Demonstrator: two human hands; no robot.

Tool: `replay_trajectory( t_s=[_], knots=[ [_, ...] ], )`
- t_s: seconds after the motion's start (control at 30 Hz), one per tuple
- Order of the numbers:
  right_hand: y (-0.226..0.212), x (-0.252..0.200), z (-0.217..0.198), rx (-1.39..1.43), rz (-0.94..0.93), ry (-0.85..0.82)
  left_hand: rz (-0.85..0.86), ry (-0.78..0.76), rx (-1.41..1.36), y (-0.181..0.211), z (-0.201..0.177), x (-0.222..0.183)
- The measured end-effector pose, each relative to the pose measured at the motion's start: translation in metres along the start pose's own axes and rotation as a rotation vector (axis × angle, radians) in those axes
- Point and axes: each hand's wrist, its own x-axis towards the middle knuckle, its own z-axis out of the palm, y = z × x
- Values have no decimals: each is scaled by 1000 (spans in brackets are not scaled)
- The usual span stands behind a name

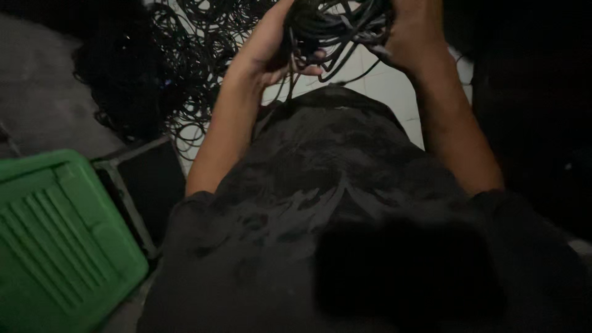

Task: The person picks up a coiled cable and places it into a white plastic bin, then proceeds to coil a long black cable by hand.

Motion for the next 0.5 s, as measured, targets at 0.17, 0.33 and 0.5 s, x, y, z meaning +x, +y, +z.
replay_trajectory(
  t_s=[0.17, 0.33, 0.5],
  knots=[
    [4, 23, -10, -60, 74, -45, 330, 516, 952, 1, -1, -12],
    [-1, 37, -9, 348, 307, -11, 986, 296, 1206, -8, 12, -12],
    [9, 60, -19, 229, 267, -274, 720, 246, 1034, -1, 2, 19]
  ],
)
